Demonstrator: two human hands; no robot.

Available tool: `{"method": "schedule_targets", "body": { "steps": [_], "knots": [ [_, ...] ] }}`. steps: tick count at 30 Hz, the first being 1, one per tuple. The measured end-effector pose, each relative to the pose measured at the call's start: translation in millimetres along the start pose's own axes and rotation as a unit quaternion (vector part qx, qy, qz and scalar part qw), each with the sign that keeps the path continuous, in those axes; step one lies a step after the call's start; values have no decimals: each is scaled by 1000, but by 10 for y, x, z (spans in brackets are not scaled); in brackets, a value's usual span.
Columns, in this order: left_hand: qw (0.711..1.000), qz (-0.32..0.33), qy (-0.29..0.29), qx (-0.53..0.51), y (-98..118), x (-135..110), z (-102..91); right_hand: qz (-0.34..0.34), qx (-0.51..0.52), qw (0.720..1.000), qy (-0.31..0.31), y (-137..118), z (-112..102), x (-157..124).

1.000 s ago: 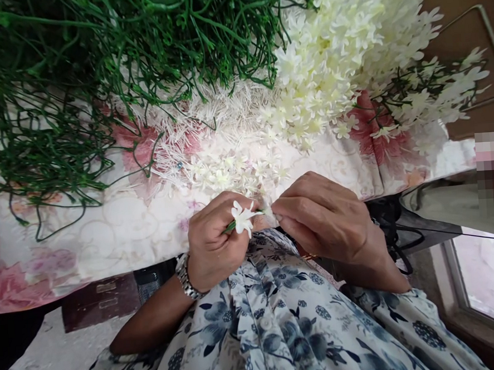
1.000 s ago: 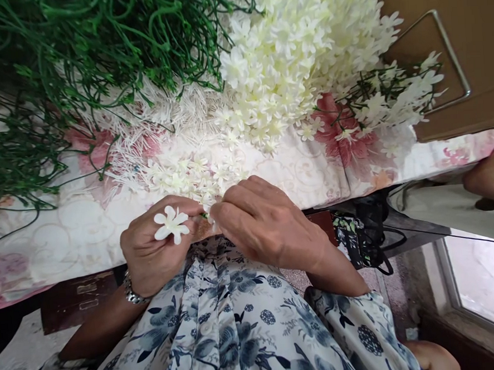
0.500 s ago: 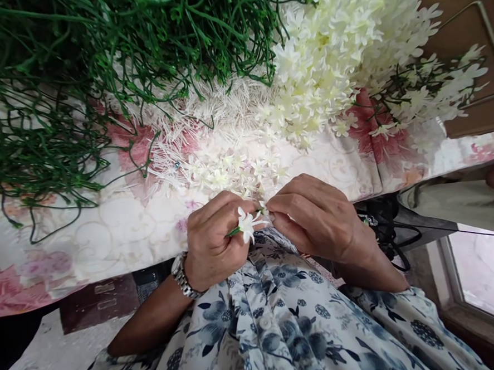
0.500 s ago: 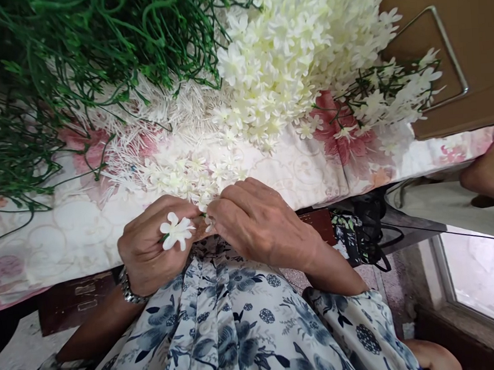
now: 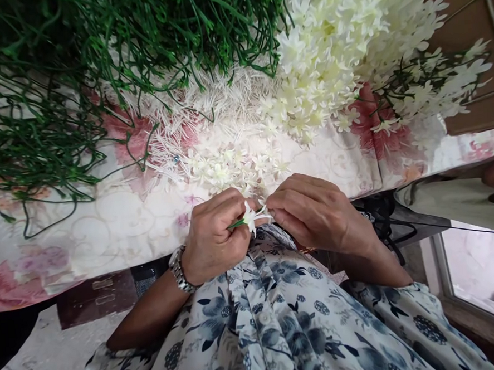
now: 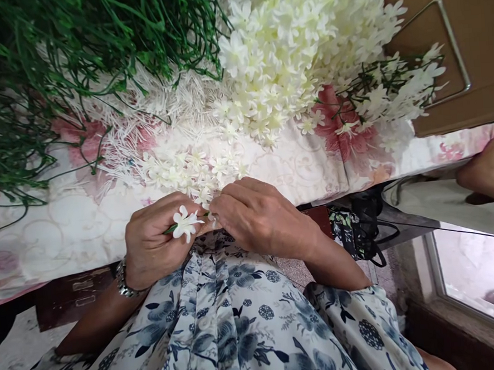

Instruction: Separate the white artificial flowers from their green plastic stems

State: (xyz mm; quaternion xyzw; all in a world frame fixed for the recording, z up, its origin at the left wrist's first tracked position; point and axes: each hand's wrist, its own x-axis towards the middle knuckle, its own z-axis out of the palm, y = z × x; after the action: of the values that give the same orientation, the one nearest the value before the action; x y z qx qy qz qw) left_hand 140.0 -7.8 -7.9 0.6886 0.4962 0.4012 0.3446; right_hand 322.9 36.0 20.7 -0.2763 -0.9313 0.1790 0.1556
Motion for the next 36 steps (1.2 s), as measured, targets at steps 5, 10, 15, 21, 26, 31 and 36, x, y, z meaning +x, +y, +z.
{"method": "schedule_targets", "body": {
  "steps": [5, 10, 15, 21, 26, 31, 36],
  "knots": [
    [1000, 0, -3, -16, -18, 1, 7, -1, 19, 1000, -7, 4, 23, 1],
    [1000, -4, -6, -28, -44, 3, 25, 3, 24, 1000, -13, 3, 33, 13],
    [999, -20, -5, -34, -50, -11, 52, 6, 30, 1000, -3, 25, 63, 1],
    [998, -42, -3, -36, -37, -20, 74, 12, 48, 999, 19, 46, 113, -28],
    [998, -49, -2, -41, -34, -16, 77, 29, 45, 998, 33, 30, 138, -35],
    [998, -50, 1, -42, -35, -12, 75, 27, 35, 998, 42, 14, 150, -26],
    [998, -47, -1, -32, -33, -2, 84, 30, 36, 998, 30, 10, 150, -22]
  ]
}}
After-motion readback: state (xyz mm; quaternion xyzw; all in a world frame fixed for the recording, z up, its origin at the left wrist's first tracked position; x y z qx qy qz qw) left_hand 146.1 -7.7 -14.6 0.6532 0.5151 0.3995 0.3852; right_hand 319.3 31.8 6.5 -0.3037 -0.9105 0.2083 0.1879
